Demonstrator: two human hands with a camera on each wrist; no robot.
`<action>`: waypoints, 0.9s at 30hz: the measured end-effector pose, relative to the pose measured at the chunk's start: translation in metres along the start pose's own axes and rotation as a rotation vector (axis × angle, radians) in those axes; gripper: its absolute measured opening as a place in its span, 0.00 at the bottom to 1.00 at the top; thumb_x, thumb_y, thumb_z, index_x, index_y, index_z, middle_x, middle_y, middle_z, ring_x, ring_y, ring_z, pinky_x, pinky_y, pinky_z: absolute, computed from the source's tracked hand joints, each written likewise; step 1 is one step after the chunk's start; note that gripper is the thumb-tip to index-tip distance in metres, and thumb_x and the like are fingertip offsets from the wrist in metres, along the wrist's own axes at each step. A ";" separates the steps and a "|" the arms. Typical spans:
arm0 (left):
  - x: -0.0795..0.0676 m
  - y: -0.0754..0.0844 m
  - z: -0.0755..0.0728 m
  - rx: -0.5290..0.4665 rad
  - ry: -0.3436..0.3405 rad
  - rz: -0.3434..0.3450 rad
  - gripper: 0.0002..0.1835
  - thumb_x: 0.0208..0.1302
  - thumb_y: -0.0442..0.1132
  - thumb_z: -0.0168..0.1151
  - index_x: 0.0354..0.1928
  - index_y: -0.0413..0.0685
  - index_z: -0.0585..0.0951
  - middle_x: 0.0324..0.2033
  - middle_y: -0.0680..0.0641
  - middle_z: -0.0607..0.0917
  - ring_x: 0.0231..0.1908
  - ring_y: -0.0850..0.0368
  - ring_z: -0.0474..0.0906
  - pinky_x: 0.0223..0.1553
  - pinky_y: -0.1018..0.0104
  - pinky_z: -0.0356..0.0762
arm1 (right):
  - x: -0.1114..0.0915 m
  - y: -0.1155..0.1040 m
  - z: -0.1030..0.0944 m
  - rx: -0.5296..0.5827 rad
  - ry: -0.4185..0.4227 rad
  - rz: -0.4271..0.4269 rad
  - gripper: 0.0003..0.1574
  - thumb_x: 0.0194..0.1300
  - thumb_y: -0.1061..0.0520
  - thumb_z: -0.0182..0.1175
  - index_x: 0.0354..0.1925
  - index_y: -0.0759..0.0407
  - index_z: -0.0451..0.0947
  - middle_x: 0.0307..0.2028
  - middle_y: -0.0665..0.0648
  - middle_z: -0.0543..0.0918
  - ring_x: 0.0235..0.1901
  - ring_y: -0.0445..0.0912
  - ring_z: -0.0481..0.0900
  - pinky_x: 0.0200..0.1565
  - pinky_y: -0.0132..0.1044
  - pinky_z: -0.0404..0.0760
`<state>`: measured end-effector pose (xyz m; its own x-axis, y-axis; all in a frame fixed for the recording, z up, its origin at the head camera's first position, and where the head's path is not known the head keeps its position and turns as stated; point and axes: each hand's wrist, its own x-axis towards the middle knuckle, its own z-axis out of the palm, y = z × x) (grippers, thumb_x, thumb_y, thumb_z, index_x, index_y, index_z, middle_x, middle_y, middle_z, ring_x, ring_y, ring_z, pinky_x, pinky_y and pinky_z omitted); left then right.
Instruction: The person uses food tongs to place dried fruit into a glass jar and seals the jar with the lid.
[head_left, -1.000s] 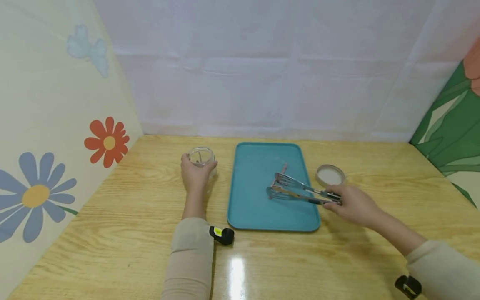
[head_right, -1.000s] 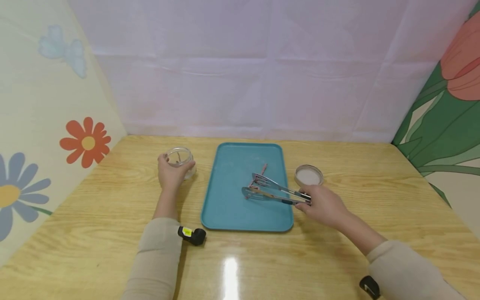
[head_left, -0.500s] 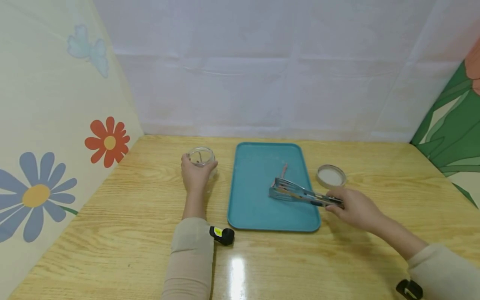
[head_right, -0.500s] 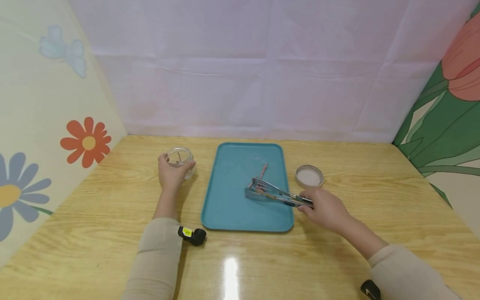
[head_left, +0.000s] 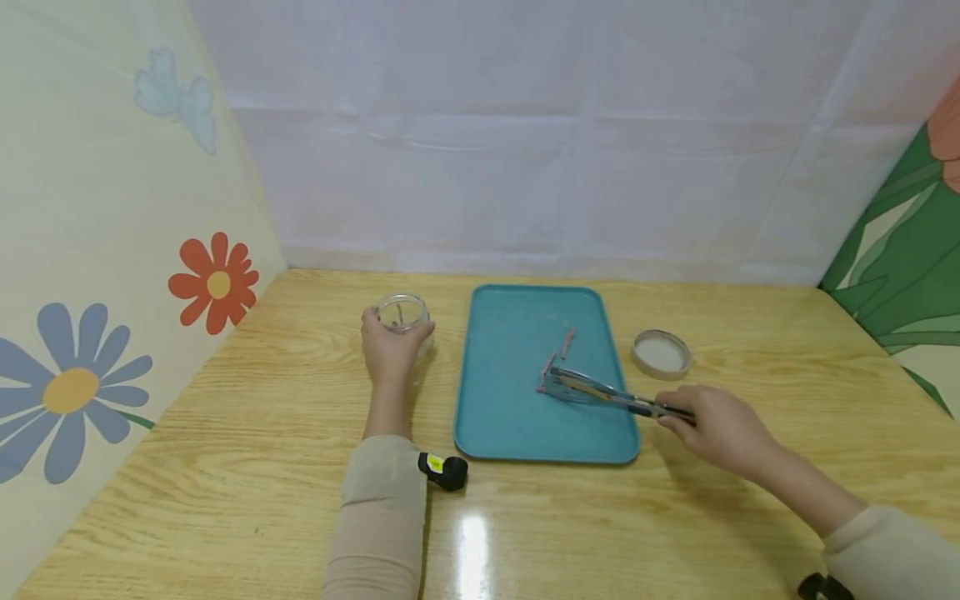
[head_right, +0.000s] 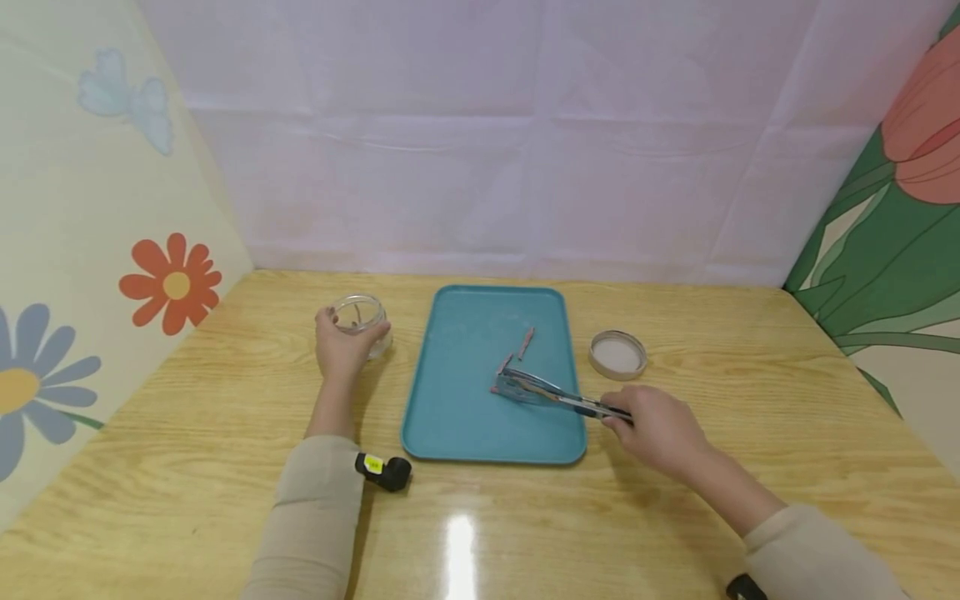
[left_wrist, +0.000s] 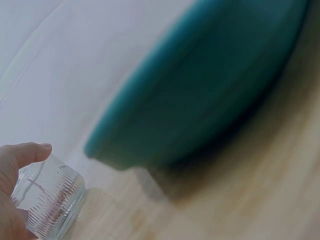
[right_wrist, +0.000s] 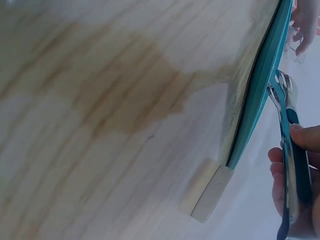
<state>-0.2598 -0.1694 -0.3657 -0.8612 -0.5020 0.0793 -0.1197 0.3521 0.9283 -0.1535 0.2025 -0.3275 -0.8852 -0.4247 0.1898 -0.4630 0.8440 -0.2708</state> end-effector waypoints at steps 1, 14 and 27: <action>0.000 0.000 0.000 -0.002 0.000 -0.001 0.52 0.37 0.51 0.70 0.63 0.47 0.51 0.58 0.41 0.60 0.56 0.44 0.57 0.53 0.51 0.57 | -0.001 0.000 0.000 -0.004 0.002 0.000 0.08 0.50 0.61 0.62 0.32 0.57 0.79 0.22 0.45 0.74 0.19 0.37 0.65 0.19 0.32 0.65; 0.000 0.000 0.000 0.005 -0.004 -0.011 0.51 0.38 0.50 0.69 0.63 0.48 0.50 0.58 0.41 0.59 0.56 0.44 0.56 0.54 0.51 0.56 | -0.005 -0.003 0.004 -0.034 0.022 0.014 0.07 0.50 0.60 0.62 0.32 0.56 0.79 0.22 0.45 0.75 0.21 0.38 0.68 0.20 0.33 0.67; 0.000 0.000 0.000 0.000 0.000 -0.002 0.50 0.38 0.49 0.70 0.62 0.46 0.52 0.57 0.41 0.61 0.56 0.44 0.57 0.53 0.51 0.57 | -0.010 -0.004 0.001 -0.023 0.044 0.040 0.09 0.50 0.60 0.62 0.34 0.59 0.80 0.25 0.49 0.77 0.19 0.38 0.66 0.19 0.32 0.64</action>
<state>-0.2599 -0.1693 -0.3653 -0.8610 -0.5027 0.0775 -0.1214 0.3512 0.9284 -0.1433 0.2031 -0.3290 -0.8997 -0.3765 0.2210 -0.4261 0.8675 -0.2568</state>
